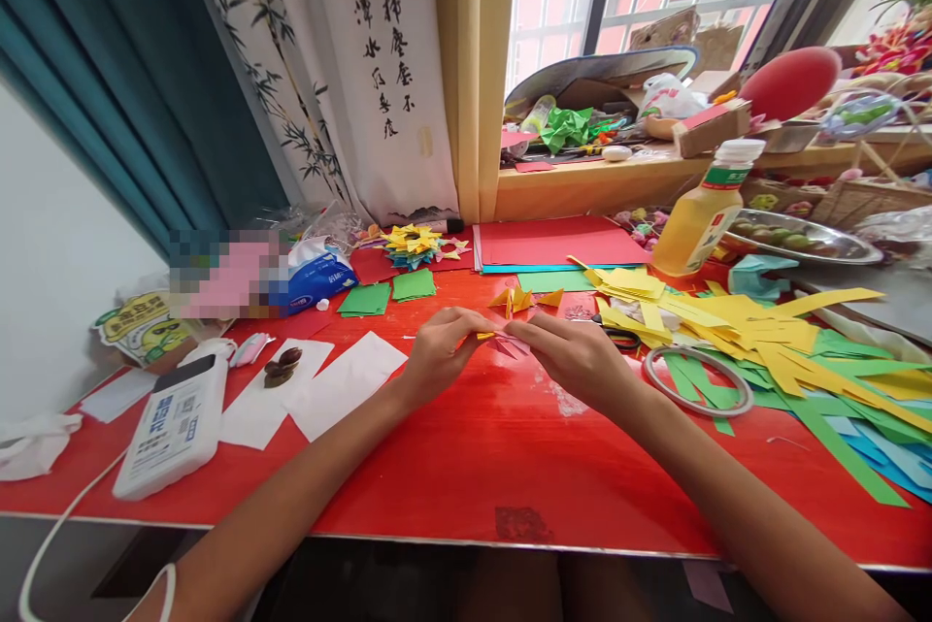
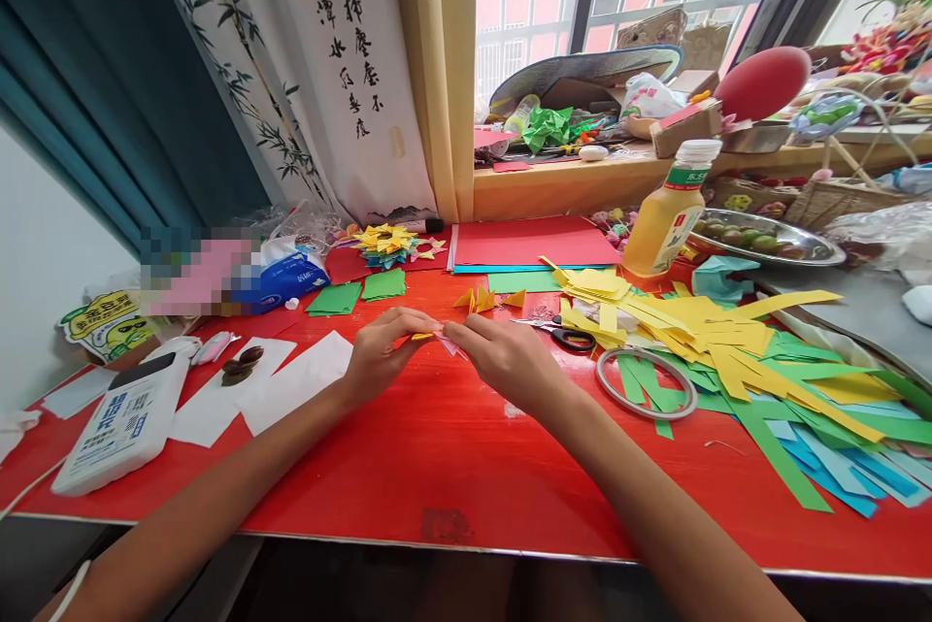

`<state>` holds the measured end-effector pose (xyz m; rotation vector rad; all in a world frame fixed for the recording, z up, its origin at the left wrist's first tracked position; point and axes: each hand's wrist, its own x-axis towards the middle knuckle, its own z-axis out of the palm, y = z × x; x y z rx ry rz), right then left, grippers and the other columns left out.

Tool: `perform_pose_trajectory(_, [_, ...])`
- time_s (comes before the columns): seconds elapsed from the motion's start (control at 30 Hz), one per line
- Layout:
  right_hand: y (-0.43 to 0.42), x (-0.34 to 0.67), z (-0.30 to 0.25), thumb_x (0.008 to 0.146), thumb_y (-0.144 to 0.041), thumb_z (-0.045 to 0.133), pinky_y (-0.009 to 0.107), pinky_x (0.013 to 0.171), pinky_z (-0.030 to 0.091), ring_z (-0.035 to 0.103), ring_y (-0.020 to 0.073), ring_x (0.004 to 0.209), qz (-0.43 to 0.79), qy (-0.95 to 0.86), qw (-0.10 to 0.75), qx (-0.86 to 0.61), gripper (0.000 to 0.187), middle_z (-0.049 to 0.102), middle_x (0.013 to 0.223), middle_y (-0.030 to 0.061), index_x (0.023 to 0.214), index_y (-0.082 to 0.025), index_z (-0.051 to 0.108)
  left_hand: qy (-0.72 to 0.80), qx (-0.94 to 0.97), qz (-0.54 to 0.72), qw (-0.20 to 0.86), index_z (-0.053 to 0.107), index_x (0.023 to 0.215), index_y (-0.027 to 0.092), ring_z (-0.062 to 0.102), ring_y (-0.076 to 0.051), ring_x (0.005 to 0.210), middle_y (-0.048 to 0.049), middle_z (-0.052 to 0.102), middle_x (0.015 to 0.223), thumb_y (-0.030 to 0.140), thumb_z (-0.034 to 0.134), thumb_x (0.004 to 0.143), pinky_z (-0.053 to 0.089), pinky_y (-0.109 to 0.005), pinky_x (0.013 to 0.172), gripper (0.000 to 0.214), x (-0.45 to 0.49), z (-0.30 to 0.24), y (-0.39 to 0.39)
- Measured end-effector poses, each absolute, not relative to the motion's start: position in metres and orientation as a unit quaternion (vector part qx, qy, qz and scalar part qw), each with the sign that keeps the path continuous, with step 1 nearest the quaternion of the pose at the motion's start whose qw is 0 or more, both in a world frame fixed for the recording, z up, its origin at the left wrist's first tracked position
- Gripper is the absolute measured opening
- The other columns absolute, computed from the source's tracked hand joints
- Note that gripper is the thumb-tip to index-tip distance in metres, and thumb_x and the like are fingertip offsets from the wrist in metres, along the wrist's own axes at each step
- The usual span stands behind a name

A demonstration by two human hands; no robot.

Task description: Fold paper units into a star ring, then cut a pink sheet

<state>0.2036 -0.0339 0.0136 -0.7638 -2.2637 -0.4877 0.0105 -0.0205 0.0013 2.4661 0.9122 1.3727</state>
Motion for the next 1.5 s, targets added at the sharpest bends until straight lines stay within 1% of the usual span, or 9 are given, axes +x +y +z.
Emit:
perform_pose_trajectory(0.07, [-0.034,0.204,0.015,0.087,-0.013,0.032,0.021,0.046,0.032,0.047,0.0083,0.052,-0.189,-0.872,0.333,-0.305,0.029,0.056,0.067,0.0029,0.091,-0.016,0.061,0.311,0.829,0.458,0.083,0.061,0.087,0.019,0.057,-0.016,0.082,-0.0059,0.064,0.084,0.023,0.049,0.081,0.045,-0.028,0.074,0.014,0.011,0.001,-0.02])
perform_pose_trajectory(0.13, [-0.035,0.204,0.017,0.087,-0.016,0.033,0.021,0.048,0.034,0.051,0.0093,0.059,-0.183,-0.871,0.333,-0.311,0.027,0.059,0.074,0.0042,0.092,-0.017,0.06,0.316,0.828,0.457,0.079,0.06,0.086,0.019,0.057,-0.015,0.08,-0.0055,0.064,0.083,0.025,0.05,0.081,0.045,-0.028,0.073,0.013,0.012,0.002,-0.02])
perform_pose_trajectory(0.27, [-0.037,0.2,0.019,0.088,-0.021,0.037,0.022,0.059,0.041,0.057,0.0123,0.076,-0.124,-0.865,0.376,-0.307,0.023,0.061,0.089,0.0062,0.102,-0.017,0.055,0.319,0.827,0.457,0.077,0.06,0.086,0.018,0.057,-0.015,0.079,-0.0053,0.063,0.082,0.025,0.051,0.08,0.045,-0.027,0.073,0.012,0.012,0.003,-0.021])
perform_pose_trajectory(0.4, [-0.039,0.198,0.021,0.087,-0.022,0.039,0.022,0.064,0.043,0.058,0.0121,0.076,-0.025,-0.861,0.393,-0.322,0.019,0.063,0.087,0.0044,0.096,-0.019,0.056,0.319,0.835,0.442,0.076,0.06,0.084,0.018,0.056,-0.015,0.077,-0.0051,0.063,0.08,0.026,0.049,0.081,0.044,-0.027,0.072,0.013,0.012,0.004,-0.022])
perform_pose_trajectory(0.57, [-0.038,0.199,0.024,0.086,-0.021,0.041,0.021,0.063,0.044,0.06,0.0115,0.072,0.011,-0.858,0.392,-0.331,0.017,0.065,0.081,0.0023,0.09,-0.02,0.057,0.322,0.83,0.447,0.084,0.06,0.085,0.019,0.056,-0.015,0.077,-0.005,0.063,0.08,0.026,0.049,0.081,0.044,-0.027,0.072,0.014,0.011,0.003,-0.021])
perform_pose_trajectory(0.73, [-0.036,0.2,0.02,0.085,-0.019,0.042,0.021,0.059,0.044,0.061,0.0109,0.069,-0.022,-0.857,0.4,-0.323,0.018,0.067,0.078,0.0007,0.088,-0.02,0.059,0.319,0.825,0.456,0.098,0.059,0.086,0.019,0.056,-0.014,0.077,-0.0045,0.063,0.081,0.026,0.051,0.081,0.044,-0.026,0.07,0.012,0.012,0.002,-0.022])
perform_pose_trajectory(0.97, [-0.036,0.202,0.018,0.085,-0.013,0.04,0.021,0.058,0.045,0.062,0.0112,0.069,-0.096,-0.87,0.401,-0.27,0.022,0.067,0.078,0.004,0.087,-0.016,0.062,0.319,0.82,0.461,0.114,0.059,0.086,0.018,0.056,-0.014,0.076,-0.0043,0.062,0.08,0.024,0.052,0.08,0.044,-0.026,0.07,0.011,0.013,0.003,-0.023])
perform_pose_trajectory(1.2, [-0.035,0.204,0.016,0.085,-0.01,0.037,0.021,0.056,0.045,0.061,0.0101,0.067,-0.143,-0.871,0.398,-0.251,0.024,0.067,0.08,0.0033,0.089,-0.017,0.06,0.33,0.812,0.457,0.15,0.06,0.086,0.019,0.057,-0.015,0.077,-0.0039,0.063,0.08,0.026,0.051,0.08,0.045,-0.027,0.071,0.013,0.014,0.004,-0.024])
perform_pose_trajectory(1.5, [-0.033,0.21,0.015,0.082,-0.007,0.043,0.023,0.059,0.046,0.061,0.0111,0.074,-0.2,-0.872,0.408,-0.181,0.024,0.067,0.087,0.0048,0.101,-0.016,0.054,0.345,0.786,0.461,0.225,0.06,0.085,0.018,0.06,-0.014,0.08,-0.0033,0.064,0.083,0.029,0.052,0.08,0.047,-0.024,0.071,0.014,0.016,0.004,-0.027])
